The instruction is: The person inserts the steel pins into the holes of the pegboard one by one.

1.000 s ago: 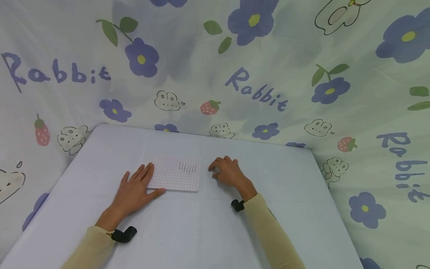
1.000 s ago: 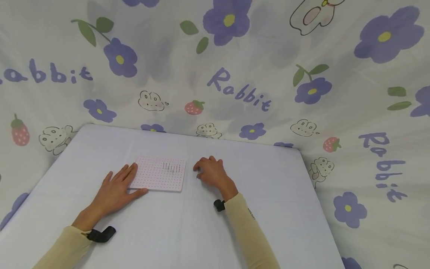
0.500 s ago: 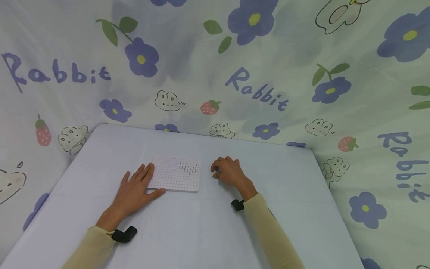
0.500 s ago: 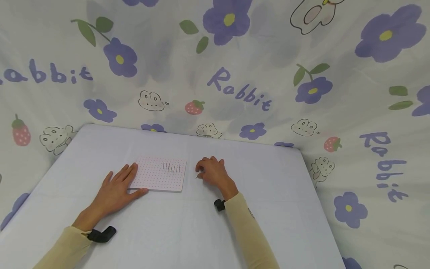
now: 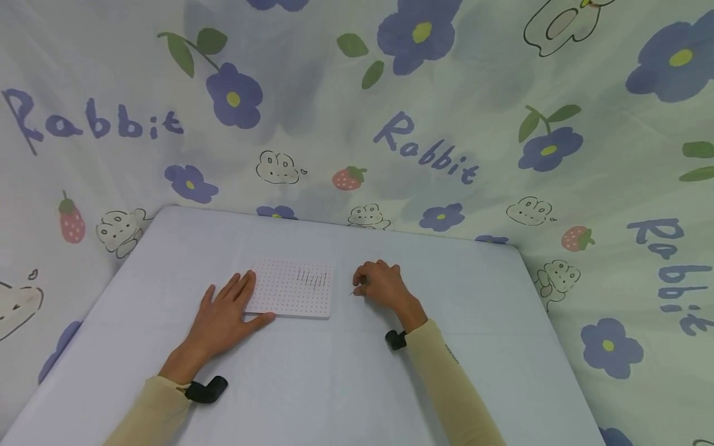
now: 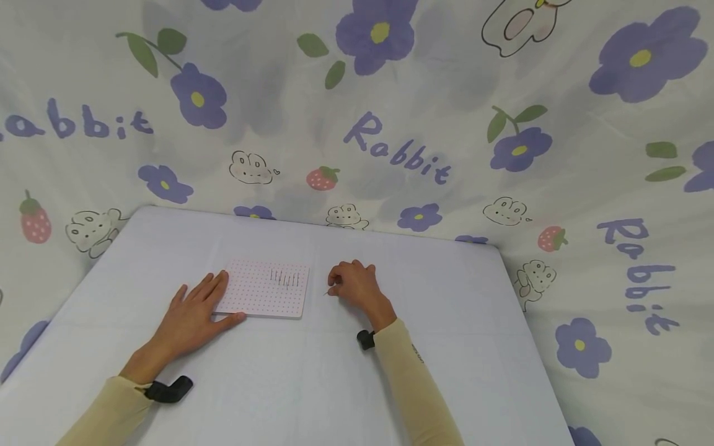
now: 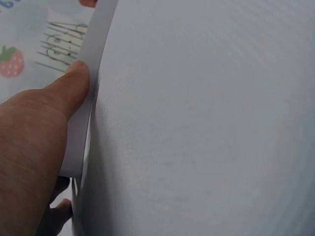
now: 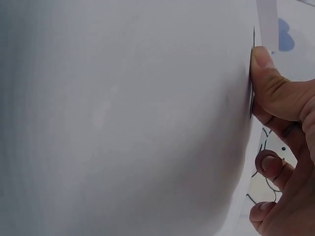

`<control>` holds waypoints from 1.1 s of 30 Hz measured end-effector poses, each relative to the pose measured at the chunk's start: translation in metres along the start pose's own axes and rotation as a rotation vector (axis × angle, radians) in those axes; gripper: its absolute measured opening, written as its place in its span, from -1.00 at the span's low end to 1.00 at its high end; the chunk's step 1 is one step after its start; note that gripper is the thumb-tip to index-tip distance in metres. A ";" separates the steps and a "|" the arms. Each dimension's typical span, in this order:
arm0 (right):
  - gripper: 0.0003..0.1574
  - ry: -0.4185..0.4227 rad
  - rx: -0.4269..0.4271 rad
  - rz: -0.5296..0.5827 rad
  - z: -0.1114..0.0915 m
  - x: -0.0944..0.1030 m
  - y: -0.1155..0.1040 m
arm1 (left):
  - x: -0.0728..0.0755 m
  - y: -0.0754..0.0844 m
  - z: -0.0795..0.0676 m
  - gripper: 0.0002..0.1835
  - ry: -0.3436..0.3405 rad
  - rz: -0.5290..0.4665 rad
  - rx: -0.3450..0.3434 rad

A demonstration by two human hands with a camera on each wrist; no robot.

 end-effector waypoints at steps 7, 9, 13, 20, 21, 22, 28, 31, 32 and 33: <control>-0.84 -0.001 0.004 -0.006 0.000 0.001 0.002 | 0.000 0.001 0.000 0.12 0.012 -0.006 -0.005; -0.85 0.002 0.005 -0.004 0.000 0.000 0.002 | 0.000 0.000 0.000 0.12 0.019 -0.004 -0.008; -0.87 0.006 0.009 0.006 -0.001 -0.001 0.003 | 0.000 0.001 0.000 0.12 0.018 -0.005 -0.006; -0.88 0.017 0.007 0.015 -0.003 -0.001 0.004 | 0.001 0.001 0.000 0.13 0.005 -0.005 0.001; -0.87 0.022 0.006 0.016 -0.004 -0.001 0.003 | 0.001 0.002 0.000 0.13 0.005 -0.006 0.000; -0.87 0.026 0.006 0.017 -0.004 -0.001 0.004 | 0.002 0.001 0.000 0.13 0.004 -0.007 0.000; -0.86 0.043 0.007 0.013 -0.004 -0.004 0.003 | 0.001 0.001 0.000 0.12 0.010 -0.005 -0.006; -0.85 0.047 0.009 0.003 -0.005 -0.004 0.002 | 0.000 0.001 0.000 0.12 0.011 -0.004 -0.006; -0.86 0.045 0.008 0.000 -0.005 -0.004 0.002 | 0.000 0.000 0.000 0.12 0.010 -0.004 -0.005; -0.85 0.044 0.006 -0.003 -0.005 -0.004 0.002 | 0.000 0.001 0.000 0.12 0.010 -0.004 -0.005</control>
Point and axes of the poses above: each hand's wrist, its own z-axis towards the middle knuckle, its own x-axis out of the back of the hand, y = z × x, the point moved 1 cm from there along z, towards the middle knuckle, and after that the axes turned 2 degrees about -z, right-handed, at the moved point
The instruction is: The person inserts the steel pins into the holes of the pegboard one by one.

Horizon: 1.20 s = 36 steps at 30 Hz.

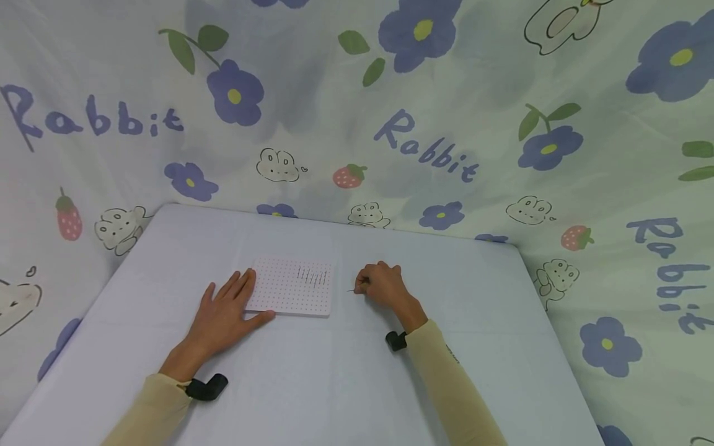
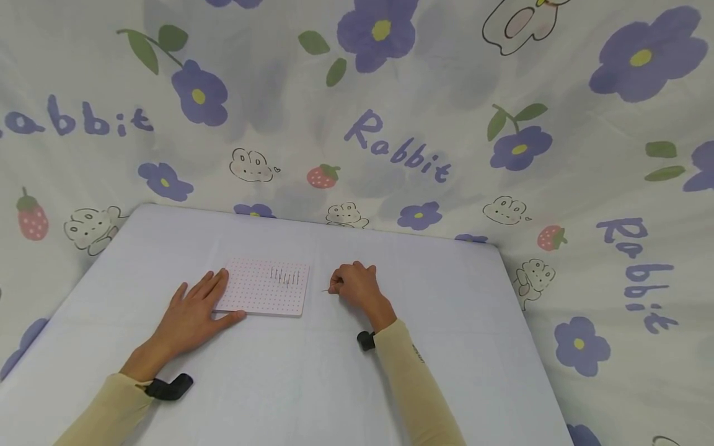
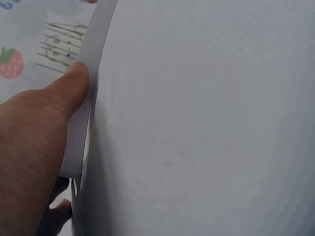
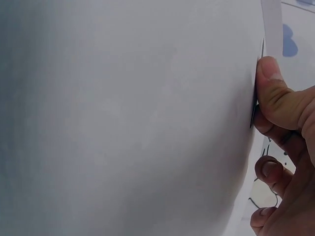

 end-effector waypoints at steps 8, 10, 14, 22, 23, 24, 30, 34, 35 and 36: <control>-0.83 -0.003 -0.008 -0.002 0.001 0.000 -0.001 | 0.000 0.000 0.001 0.13 0.004 -0.005 0.001; -0.82 -0.002 -0.005 -0.003 0.001 -0.001 -0.001 | 0.000 -0.001 0.001 0.13 0.008 -0.004 0.001; -0.82 0.001 0.008 -0.006 0.001 -0.001 -0.002 | -0.001 -0.002 0.000 0.13 0.006 -0.008 0.006; -0.82 0.128 0.036 0.099 0.000 0.003 -0.010 | -0.002 -0.002 -0.002 0.13 -0.013 -0.018 0.006; -0.82 0.161 0.054 0.127 0.001 0.007 -0.014 | -0.002 -0.003 -0.001 0.13 -0.011 -0.017 0.005; -0.82 0.194 0.074 0.157 0.001 0.012 -0.019 | -0.002 -0.003 -0.001 0.13 -0.008 -0.014 0.003; -0.82 0.343 0.193 0.272 -0.004 0.045 -0.051 | -0.004 -0.005 0.001 0.16 -0.013 -0.009 0.005; -0.88 0.366 0.231 0.321 -0.010 0.057 -0.068 | -0.004 -0.004 0.001 0.15 -0.010 -0.008 0.004; -0.89 0.362 0.234 0.320 -0.011 0.058 -0.071 | -0.004 -0.004 0.002 0.15 -0.009 -0.006 0.003; -0.89 0.354 0.233 0.319 -0.012 0.058 -0.073 | -0.003 -0.003 0.002 0.15 -0.010 -0.005 0.004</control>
Point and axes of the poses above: each hand's wrist, its own z-axis towards the middle knuckle, its own x-axis out of the back of the hand, y = z × x, the point moved 1 cm from there along z, towards the middle knuckle, and after that the axes turned 2 degrees about -z, right-handed, at the moved point
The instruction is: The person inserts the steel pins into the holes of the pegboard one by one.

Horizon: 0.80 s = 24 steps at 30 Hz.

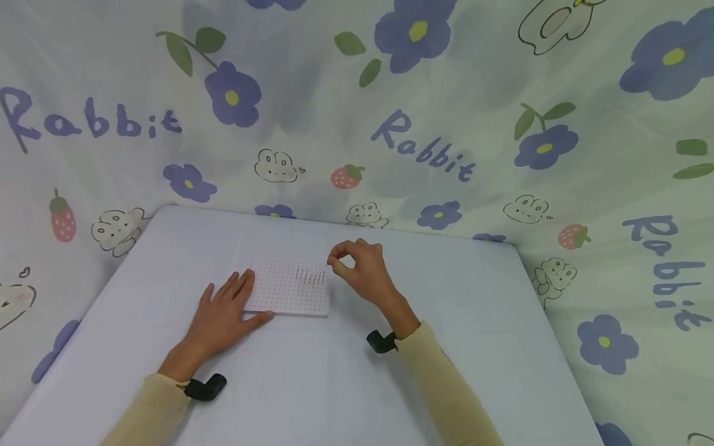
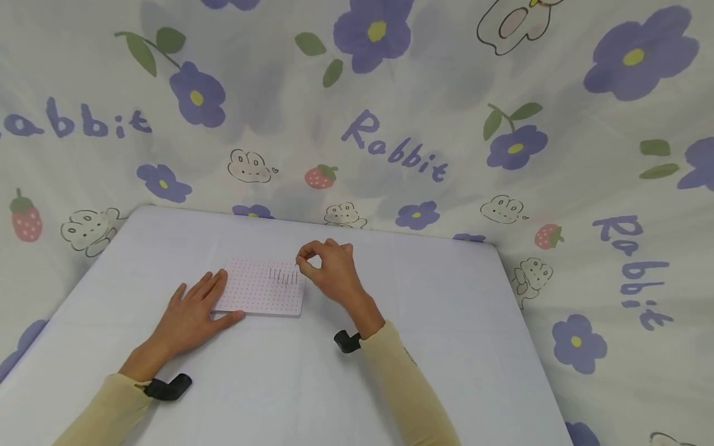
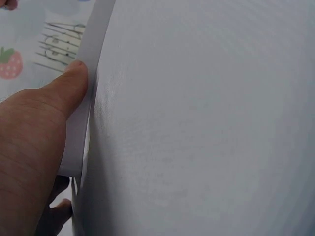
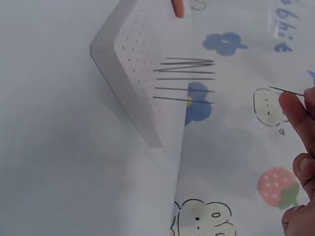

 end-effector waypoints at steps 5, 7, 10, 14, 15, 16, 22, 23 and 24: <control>-0.88 -0.049 -0.032 -0.028 -0.003 -0.013 0.002 | 0.000 0.001 -0.001 0.14 0.004 0.004 0.002; -0.87 -0.070 -0.050 -0.046 -0.005 -0.020 0.007 | 0.000 0.001 -0.001 0.14 0.005 0.004 0.003; -0.86 -0.100 -0.080 -0.070 -0.008 -0.032 0.015 | 0.000 0.001 -0.002 0.13 0.001 0.003 0.004; -0.85 -0.138 -0.118 -0.093 -0.010 -0.042 0.022 | 0.001 0.002 -0.002 0.13 -0.007 0.001 0.004; -0.85 -0.145 -0.125 -0.095 -0.011 -0.043 0.023 | 0.002 0.002 -0.002 0.14 -0.008 0.001 0.004; -0.85 -0.152 -0.132 -0.099 -0.012 -0.045 0.024 | 0.002 0.002 -0.002 0.14 -0.008 0.001 0.004; -0.89 -0.166 -0.146 -0.116 -0.013 -0.052 0.023 | 0.001 0.001 -0.001 0.14 0.000 0.000 0.002; -0.89 -0.167 -0.146 -0.122 -0.013 -0.053 0.023 | 0.001 0.001 -0.001 0.14 0.001 -0.001 0.002; -0.89 -0.167 -0.148 -0.127 -0.014 -0.054 0.023 | 0.001 0.001 -0.001 0.15 0.001 -0.002 0.002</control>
Point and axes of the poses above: each hand's wrist, its own z-axis towards the middle knuckle, its own x-axis out of the back of the hand, y = z × x, the point moved 1 cm from there along z, towards the middle knuckle, and after that the axes turned 2 degrees about -z, right-handed, at the moved point
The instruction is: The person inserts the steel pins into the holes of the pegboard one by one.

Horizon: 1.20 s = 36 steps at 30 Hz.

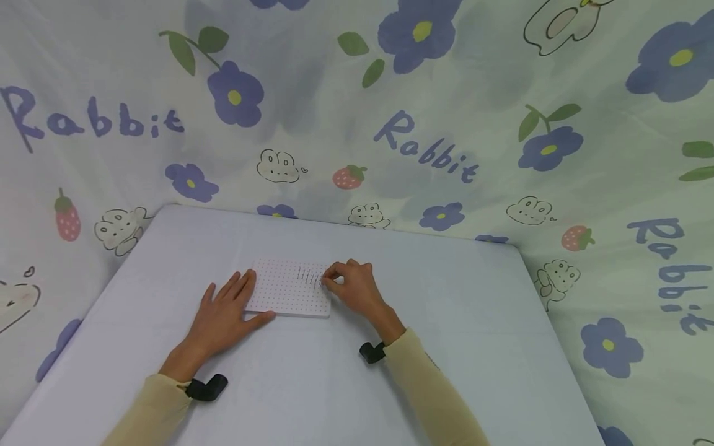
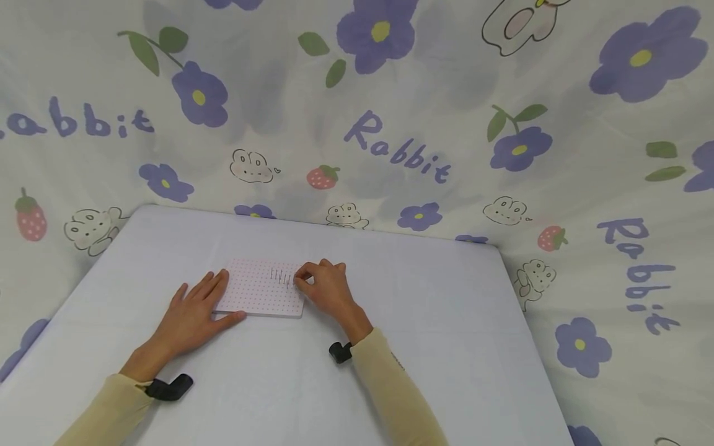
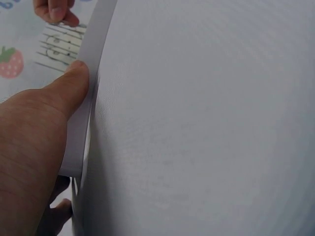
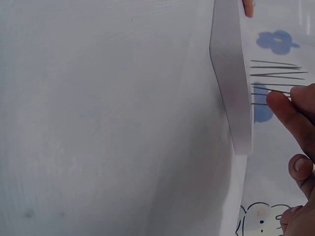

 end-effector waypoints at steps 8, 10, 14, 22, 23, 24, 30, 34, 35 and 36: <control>-0.87 -0.009 0.000 -0.049 -0.001 -0.003 -0.003 | 0.001 0.002 -0.001 0.14 -0.008 0.002 0.006; -0.87 -0.010 0.000 -0.065 -0.001 -0.004 -0.003 | 0.003 0.003 -0.002 0.14 -0.011 0.003 0.007; -0.87 -0.008 0.006 -0.085 -0.002 -0.007 -0.003 | 0.004 0.005 -0.002 0.14 -0.019 0.002 0.009; -0.87 0.003 0.025 -0.101 -0.002 -0.007 -0.004 | 0.002 0.003 -0.001 0.14 -0.008 -0.001 0.009; -0.87 0.003 0.024 -0.101 -0.002 -0.006 -0.004 | 0.001 0.002 -0.001 0.15 -0.006 -0.002 0.009; -0.86 0.003 0.023 -0.102 -0.003 -0.006 -0.004 | 0.001 0.002 -0.001 0.15 -0.005 -0.005 0.008; -0.85 -0.010 0.004 -0.098 -0.003 -0.007 -0.003 | 0.002 0.003 -0.001 0.14 -0.014 -0.004 0.010; -0.84 -0.042 -0.017 -0.077 -0.003 -0.005 0.003 | 0.004 0.003 -0.001 0.13 -0.019 -0.002 0.010; -0.83 -0.050 -0.022 -0.069 -0.003 -0.003 0.005 | 0.004 0.003 -0.001 0.13 -0.021 -0.004 0.009; -0.83 -0.057 -0.029 -0.061 -0.004 -0.001 0.007 | 0.004 0.003 0.000 0.13 -0.022 -0.005 0.008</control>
Point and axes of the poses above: each hand's wrist, its own z-axis towards the middle knuckle, its own x-axis out of the back of the hand, y = z × x, the point moved 1 cm from there along z, towards the middle knuckle, and after that the axes turned 2 degrees about -z, right-handed, at the moved point
